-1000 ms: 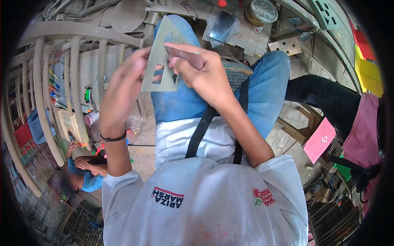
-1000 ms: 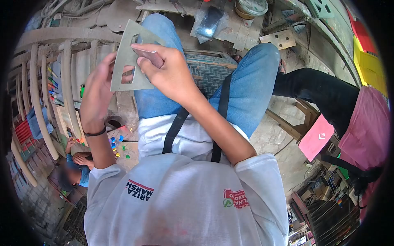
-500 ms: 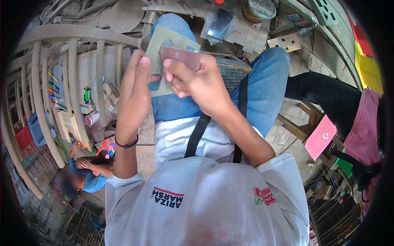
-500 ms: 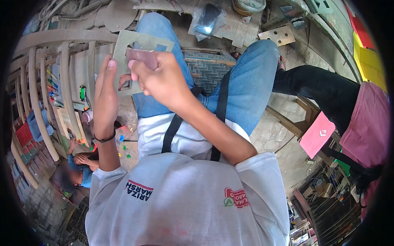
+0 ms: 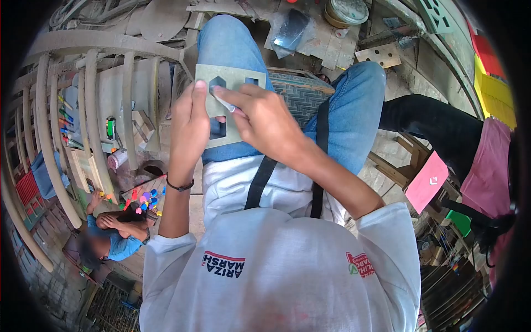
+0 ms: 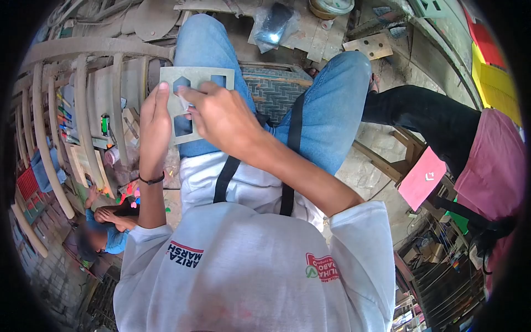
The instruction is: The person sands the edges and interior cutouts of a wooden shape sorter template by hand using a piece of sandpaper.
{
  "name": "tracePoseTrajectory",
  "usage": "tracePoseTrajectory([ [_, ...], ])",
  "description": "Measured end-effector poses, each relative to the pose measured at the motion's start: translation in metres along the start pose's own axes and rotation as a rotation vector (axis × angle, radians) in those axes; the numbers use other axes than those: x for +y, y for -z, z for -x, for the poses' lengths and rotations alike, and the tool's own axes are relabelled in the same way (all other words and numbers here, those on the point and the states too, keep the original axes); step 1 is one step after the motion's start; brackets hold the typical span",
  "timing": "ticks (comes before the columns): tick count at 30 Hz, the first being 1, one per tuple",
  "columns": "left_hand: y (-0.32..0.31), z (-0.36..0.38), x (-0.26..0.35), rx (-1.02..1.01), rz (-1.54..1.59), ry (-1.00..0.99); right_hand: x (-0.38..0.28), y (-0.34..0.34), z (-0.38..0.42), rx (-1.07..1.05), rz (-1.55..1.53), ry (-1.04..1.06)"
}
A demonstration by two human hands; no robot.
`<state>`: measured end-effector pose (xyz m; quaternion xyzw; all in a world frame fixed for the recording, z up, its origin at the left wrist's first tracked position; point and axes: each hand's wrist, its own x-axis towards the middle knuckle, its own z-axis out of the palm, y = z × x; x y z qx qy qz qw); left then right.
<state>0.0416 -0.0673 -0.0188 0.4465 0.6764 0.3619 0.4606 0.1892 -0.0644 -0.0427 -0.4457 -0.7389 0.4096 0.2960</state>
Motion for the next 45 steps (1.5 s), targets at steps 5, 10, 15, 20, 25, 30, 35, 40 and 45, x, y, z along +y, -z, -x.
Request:
tracePoseTrajectory([
  [5,0.006,-0.011,-0.005,-0.041,-0.266,-0.153,-0.006,-0.018,0.004,0.155,-0.316,-0.073],
  [10,0.003,-0.010,0.007,-0.060,-0.256,-0.118,0.000,-0.003,0.011,0.044,0.127,0.053],
  [15,0.008,-0.017,0.014,-0.137,-0.150,-0.071,0.017,0.027,0.000,-0.040,0.332,0.274],
  [20,0.035,-0.036,0.036,-0.493,-0.195,-0.033,0.023,0.061,-0.020,-0.159,0.529,0.534],
  [25,0.038,-0.050,0.047,-0.771,-0.317,0.119,0.018,0.083,-0.035,-0.257,0.599,0.735],
  [30,0.035,-0.069,0.063,-1.006,-0.513,0.148,0.016,0.089,-0.054,-0.287,0.580,1.032],
  [35,0.034,-0.073,0.080,-1.026,-0.671,0.252,-0.006,0.103,-0.058,-0.369,0.674,1.017],
  [40,0.031,-0.082,0.057,-1.020,-0.751,0.049,-0.008,0.092,-0.060,-0.336,0.731,1.112],
  [45,0.039,-0.086,0.065,-0.939,-0.563,0.034,-0.003,0.103,-0.062,-0.317,0.581,0.897],
])
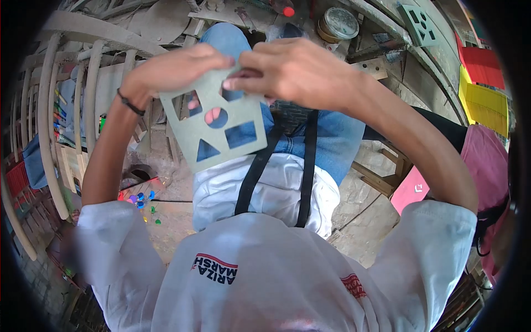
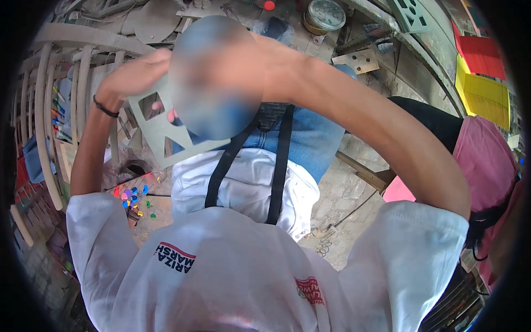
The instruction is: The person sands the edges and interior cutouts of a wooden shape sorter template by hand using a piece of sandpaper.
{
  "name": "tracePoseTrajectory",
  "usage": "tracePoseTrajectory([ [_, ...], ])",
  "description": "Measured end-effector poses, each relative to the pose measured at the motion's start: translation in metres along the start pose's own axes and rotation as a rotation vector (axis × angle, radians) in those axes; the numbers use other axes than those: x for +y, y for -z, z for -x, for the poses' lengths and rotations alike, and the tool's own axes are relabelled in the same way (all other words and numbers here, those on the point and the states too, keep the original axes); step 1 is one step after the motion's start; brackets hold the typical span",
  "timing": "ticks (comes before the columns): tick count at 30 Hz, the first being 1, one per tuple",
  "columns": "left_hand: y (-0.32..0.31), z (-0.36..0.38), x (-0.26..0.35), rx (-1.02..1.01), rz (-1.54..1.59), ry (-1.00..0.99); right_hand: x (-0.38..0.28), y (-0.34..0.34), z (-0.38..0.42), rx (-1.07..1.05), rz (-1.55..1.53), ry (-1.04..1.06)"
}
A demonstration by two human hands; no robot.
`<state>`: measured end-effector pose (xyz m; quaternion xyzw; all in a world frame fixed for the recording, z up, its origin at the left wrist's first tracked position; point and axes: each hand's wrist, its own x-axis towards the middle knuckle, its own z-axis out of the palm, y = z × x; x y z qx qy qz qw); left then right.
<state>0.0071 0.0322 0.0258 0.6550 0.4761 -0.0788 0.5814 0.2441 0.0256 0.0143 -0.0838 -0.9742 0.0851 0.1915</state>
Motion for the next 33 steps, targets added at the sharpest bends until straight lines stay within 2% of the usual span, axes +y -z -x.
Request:
tracePoseTrajectory([
  [1,0.003,0.005,0.004,0.070,0.146,0.042,0.000,-0.001,0.004,-0.034,0.016,-0.057],
  [2,0.005,0.009,0.007,0.073,0.145,0.040,-0.004,-0.004,0.006,-0.034,0.018,-0.055],
  [5,0.006,0.012,0.004,-0.063,0.101,-0.060,-0.029,-0.019,0.018,0.000,-0.073,-0.304],
  [6,0.002,0.011,-0.008,0.056,0.120,-0.143,-0.041,-0.024,0.022,0.001,-0.065,-0.315],
  [7,0.000,0.012,-0.014,0.182,0.142,-0.225,-0.054,-0.026,0.025,0.028,-0.245,-0.395],
  [8,0.001,0.016,-0.017,0.184,0.136,-0.228,-0.061,-0.033,0.028,0.060,-0.427,-0.470],
  [9,-0.001,0.022,-0.019,0.197,0.300,-0.216,-0.064,-0.036,0.029,0.245,-0.561,-0.498],
  [10,-0.004,0.025,-0.022,0.213,0.470,-0.199,-0.064,-0.038,0.032,0.241,-0.568,-0.496],
  [11,-0.008,0.023,-0.026,0.213,0.477,-0.191,-0.064,-0.040,0.035,0.464,-0.705,-0.718],
  [12,-0.012,0.019,-0.031,0.265,0.423,-0.325,-0.064,-0.039,0.035,0.694,-0.833,-0.938],
  [13,-0.015,0.017,-0.032,0.311,0.362,-0.460,-0.064,-0.040,0.034,0.698,-0.839,-0.940],
  [16,-0.018,0.014,-0.022,0.327,0.229,-0.408,-0.067,-0.043,0.027,0.675,-1.395,-0.950],
  [17,-0.017,0.015,-0.016,0.347,0.094,-0.332,-0.069,-0.047,0.022,0.733,-1.614,-0.847],
  [18,-0.019,0.014,-0.013,0.349,0.096,-0.329,-0.071,-0.047,0.019,0.730,-1.617,-0.846],
  [20,-0.023,0.009,-0.008,0.601,-0.268,-0.362,-0.072,-0.046,0.013,0.748,-1.636,-1.017],
  [21,-0.027,0.006,-0.010,0.601,-0.271,-0.362,-0.075,-0.046,0.007,0.843,-1.550,-1.062],
  [22,-0.034,0.000,-0.015,0.855,-0.370,-0.375,-0.074,-0.048,0.008,0.850,-1.548,-1.059],
  [23,-0.041,-0.006,-0.020,1.108,-0.468,-0.386,-0.074,-0.052,0.011,0.810,-1.039,-0.996],
  [24,-0.052,-0.009,-0.021,1.104,-0.474,-0.389,-0.074,-0.057,0.012,0.742,-0.542,-0.904],
  [25,-0.066,-0.008,-0.020,1.006,0.132,-0.396,-0.076,-0.062,0.004,0.887,-0.524,-0.824],
  [26,-0.079,-0.009,-0.019,0.847,0.727,-0.375,-0.076,-0.070,-0.002,0.893,-0.524,-0.826],
  [28,-0.104,-0.021,-0.015,0.760,0.869,-0.515,-0.077,-0.080,-0.010,0.877,-0.333,-0.681],
  [30,-0.114,-0.028,-0.010,0.773,0.915,-0.541,-0.083,-0.081,-0.013,0.833,-0.351,-0.700],
  [32,-0.119,-0.034,-0.008,0.784,1.044,-0.742,-0.083,-0.086,-0.017,0.844,-0.322,-0.648],
  [33,-0.121,-0.036,-0.005,0.838,1.027,-0.743,-0.084,-0.088,-0.019,0.848,-0.338,-0.622],
])
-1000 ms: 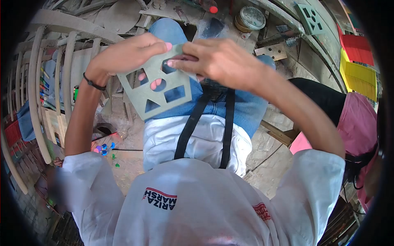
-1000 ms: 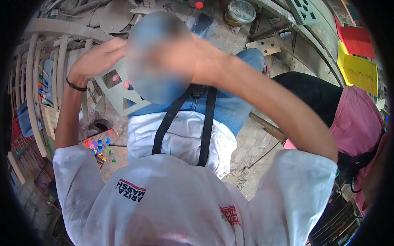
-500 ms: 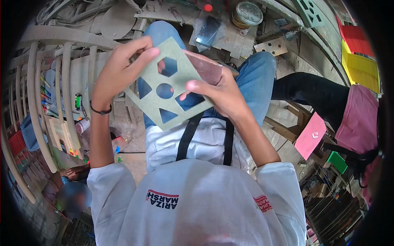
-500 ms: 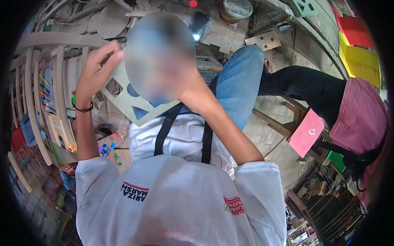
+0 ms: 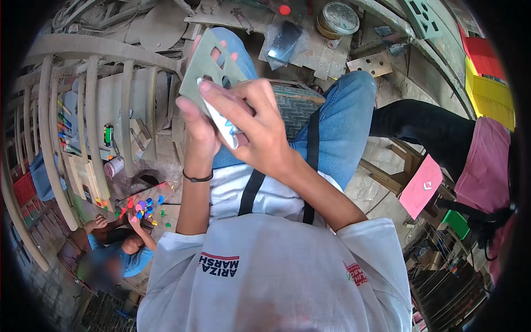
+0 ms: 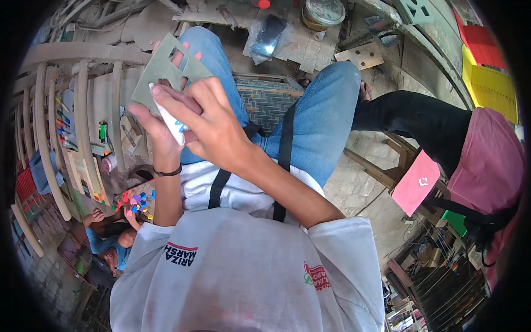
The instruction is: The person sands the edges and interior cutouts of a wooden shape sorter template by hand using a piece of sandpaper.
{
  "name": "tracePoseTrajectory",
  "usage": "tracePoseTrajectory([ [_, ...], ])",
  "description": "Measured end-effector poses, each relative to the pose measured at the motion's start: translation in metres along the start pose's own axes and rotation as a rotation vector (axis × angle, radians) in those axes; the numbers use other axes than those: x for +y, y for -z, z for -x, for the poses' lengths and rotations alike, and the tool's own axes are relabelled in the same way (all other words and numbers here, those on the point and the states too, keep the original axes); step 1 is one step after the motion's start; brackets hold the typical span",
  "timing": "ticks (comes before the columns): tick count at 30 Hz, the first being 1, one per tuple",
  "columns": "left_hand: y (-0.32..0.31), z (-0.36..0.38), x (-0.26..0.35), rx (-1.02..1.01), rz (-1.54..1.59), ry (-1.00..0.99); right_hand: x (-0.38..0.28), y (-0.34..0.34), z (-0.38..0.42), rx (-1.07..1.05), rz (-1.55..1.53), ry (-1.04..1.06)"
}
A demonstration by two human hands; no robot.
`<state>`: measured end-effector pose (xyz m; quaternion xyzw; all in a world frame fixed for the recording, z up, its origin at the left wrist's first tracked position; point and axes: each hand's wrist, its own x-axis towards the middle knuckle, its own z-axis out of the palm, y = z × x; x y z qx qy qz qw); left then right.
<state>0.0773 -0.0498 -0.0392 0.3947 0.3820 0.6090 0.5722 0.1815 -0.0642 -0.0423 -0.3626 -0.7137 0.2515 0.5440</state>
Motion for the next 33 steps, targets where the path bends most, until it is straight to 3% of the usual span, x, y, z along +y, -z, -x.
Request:
tracePoseTrajectory([
  [4,0.003,-0.006,0.002,-0.018,0.001,0.026,0.001,0.010,-0.007,-0.045,-0.026,-0.013],
  [5,0.003,-0.006,0.004,-0.005,0.131,0.123,0.001,0.016,-0.009,-0.046,-0.029,-0.010],
  [7,0.002,-0.004,0.009,0.013,0.261,0.221,-0.002,0.032,-0.016,-0.154,-0.174,-0.204],
  [9,-0.003,-0.005,0.013,0.026,0.479,0.383,0.013,0.048,-0.026,-0.291,-0.028,-0.092],
  [11,-0.001,-0.006,0.016,0.046,0.509,0.438,0.017,0.065,-0.041,-0.456,0.068,0.071],
  [13,0.007,-0.006,0.010,-0.272,0.943,0.438,0.018,0.076,-0.060,-0.540,0.163,0.182],
  [15,0.011,-0.004,0.010,-0.269,0.897,0.498,0.019,0.081,-0.077,-0.619,0.256,0.295],
  [17,0.005,-0.003,0.018,-0.032,0.648,0.596,0.022,0.084,-0.089,-0.742,0.318,0.385],
  [18,0.008,-0.007,0.017,-0.034,0.648,0.592,0.023,0.081,-0.089,-0.685,0.286,0.396],
  [19,0.014,-0.012,0.014,-0.173,0.760,0.513,0.021,0.078,-0.086,-0.687,0.290,0.401],
  [20,0.016,-0.015,0.012,-0.311,0.871,0.431,0.014,0.074,-0.079,-0.646,0.288,0.298],
  [21,0.004,-0.018,0.016,-0.314,0.879,0.425,0.009,0.070,-0.073,-0.605,0.286,0.198],
  [23,-0.026,-0.020,0.030,0.072,0.509,0.367,0.010,0.057,-0.051,-0.570,0.248,0.119],
  [26,-0.013,-0.021,0.012,-0.051,0.428,0.295,-0.001,0.040,-0.030,-0.261,0.012,-0.114],
  [31,-0.015,-0.030,-0.003,-0.152,-0.049,-0.008,-0.024,0.033,-0.020,-0.179,-0.093,-0.300],
  [33,-0.012,-0.030,-0.007,-0.177,-0.147,-0.044,-0.025,0.031,-0.016,-0.125,-0.304,-0.497],
])
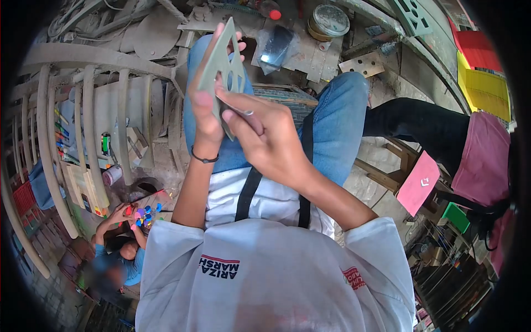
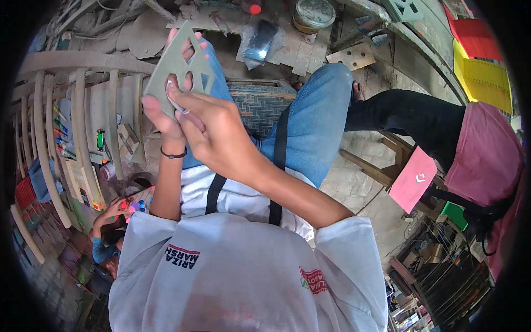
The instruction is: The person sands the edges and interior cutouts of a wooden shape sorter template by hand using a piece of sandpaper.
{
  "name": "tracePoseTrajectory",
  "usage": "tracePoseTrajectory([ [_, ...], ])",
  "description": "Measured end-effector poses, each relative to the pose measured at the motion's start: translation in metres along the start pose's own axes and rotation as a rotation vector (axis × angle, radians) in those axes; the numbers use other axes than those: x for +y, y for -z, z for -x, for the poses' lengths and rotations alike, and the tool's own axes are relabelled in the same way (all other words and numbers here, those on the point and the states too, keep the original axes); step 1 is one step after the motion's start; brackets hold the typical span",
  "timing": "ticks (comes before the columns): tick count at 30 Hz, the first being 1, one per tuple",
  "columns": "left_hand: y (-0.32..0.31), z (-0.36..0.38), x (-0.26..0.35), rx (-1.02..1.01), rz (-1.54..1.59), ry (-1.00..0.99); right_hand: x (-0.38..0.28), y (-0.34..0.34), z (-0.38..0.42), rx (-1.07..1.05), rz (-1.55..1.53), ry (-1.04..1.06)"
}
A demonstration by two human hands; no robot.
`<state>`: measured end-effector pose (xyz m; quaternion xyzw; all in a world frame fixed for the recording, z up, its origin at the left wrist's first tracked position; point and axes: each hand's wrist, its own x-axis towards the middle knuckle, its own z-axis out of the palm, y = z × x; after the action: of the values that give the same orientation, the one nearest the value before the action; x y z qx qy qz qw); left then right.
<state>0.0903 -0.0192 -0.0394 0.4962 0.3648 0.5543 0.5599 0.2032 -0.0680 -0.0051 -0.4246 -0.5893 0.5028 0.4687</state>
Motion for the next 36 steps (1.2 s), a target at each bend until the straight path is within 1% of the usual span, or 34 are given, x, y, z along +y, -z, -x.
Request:
tracePoseTrajectory([
  [1,0.000,0.000,-0.004,0.036,-0.069,-0.093,-0.002,0.001,0.000,0.003,-0.002,0.002],
  [2,0.000,0.001,-0.007,0.072,-0.137,-0.181,-0.007,0.004,0.001,-0.053,-0.088,-0.106],
  [3,0.001,0.001,-0.006,0.064,-0.137,-0.178,-0.014,0.009,0.000,-0.107,-0.173,-0.213],
  [4,0.002,0.000,-0.005,0.057,-0.198,-0.261,-0.025,0.014,-0.002,-0.097,-0.175,-0.215],
  [5,0.004,-0.001,-0.003,0.051,-0.257,-0.346,-0.040,0.023,-0.006,-0.138,-0.400,-0.414],
  [6,0.005,-0.002,0.000,0.049,-0.256,-0.344,-0.053,0.030,-0.011,-0.183,-0.624,-0.611],
  [7,0.007,-0.002,0.005,0.019,-0.319,-0.371,-0.059,0.037,-0.015,-0.207,-0.668,-0.669],
  [8,0.008,-0.001,0.008,-0.013,-0.382,-0.400,-0.061,0.043,-0.017,-0.205,-0.667,-0.668],
  [10,0.011,0.000,0.010,-0.021,-0.328,-0.397,-0.064,0.053,-0.019,-0.263,-1.049,-0.855],
  [11,0.017,0.000,0.012,-0.084,-0.399,-0.475,-0.062,0.054,-0.018,-0.277,-1.141,-0.861],
  [12,0.021,-0.003,0.013,-0.149,-0.470,-0.559,-0.059,0.054,-0.017,-0.272,-1.140,-0.855],
  [13,0.023,-0.005,0.016,-0.154,-0.468,-0.561,-0.056,0.054,-0.016,-0.268,-1.264,-0.891],
  [14,0.024,-0.008,0.019,-0.198,-0.488,-0.616,-0.052,0.054,-0.014,-0.264,-1.392,-0.925],
  [15,0.025,-0.011,0.024,-0.245,-0.506,-0.670,-0.046,0.052,-0.010,-0.256,-1.397,-0.919],
  [16,0.027,-0.014,0.027,-0.290,-0.526,-0.730,-0.040,0.048,-0.007,-0.235,-1.526,-0.936],
  [17,0.031,-0.018,0.030,-0.341,-0.558,-0.755,-0.034,0.046,-0.006,-0.219,-1.653,-0.946],
  [18,0.032,-0.019,0.033,-0.349,-0.558,-0.758,-0.030,0.043,-0.001,-0.217,-1.657,-0.936],
  [20,0.032,-0.022,0.043,-0.493,-0.656,-0.745,-0.026,0.040,0.007,-0.202,-1.808,-0.892],
  [22,0.028,-0.027,0.043,-0.502,-0.668,-0.781,-0.027,0.044,0.005,-0.208,-1.789,-0.917],
  [24,0.027,-0.033,0.038,-0.494,-0.637,-0.708,-0.033,0.045,0.001,-0.163,-1.486,-0.760],
  [25,0.028,-0.033,0.029,-0.477,-0.545,-0.587,-0.039,0.048,-0.001,-0.138,-1.327,-0.750],
  [26,0.025,-0.029,0.026,-0.477,-0.542,-0.592,-0.046,0.047,-0.002,-0.137,-1.322,-0.746],
  [28,0.014,-0.015,0.024,-0.300,-0.223,-0.185,-0.055,0.038,-0.003,-0.090,-0.688,-0.585],
  [29,0.010,-0.013,0.023,-0.278,-0.188,-0.194,-0.054,0.035,-0.003,-0.096,-0.536,-0.475],
  [30,0.005,-0.008,0.026,-0.273,-0.187,-0.188,-0.049,0.032,-0.002,-0.098,-0.537,-0.482],
  [32,-0.002,-0.005,0.037,-0.166,0.006,0.053,-0.035,0.027,-0.003,-0.099,-0.119,-0.056],
  [33,0.000,-0.005,0.036,-0.172,0.028,0.107,-0.027,0.028,-0.005,-0.083,-0.015,0.086],
  [34,-0.001,-0.003,0.037,-0.171,0.028,0.106,-0.019,0.029,-0.008,-0.084,-0.014,0.087],
  [36,-0.006,0.001,0.044,-0.075,0.274,0.399,-0.006,0.036,-0.015,-0.140,0.209,0.293],
])
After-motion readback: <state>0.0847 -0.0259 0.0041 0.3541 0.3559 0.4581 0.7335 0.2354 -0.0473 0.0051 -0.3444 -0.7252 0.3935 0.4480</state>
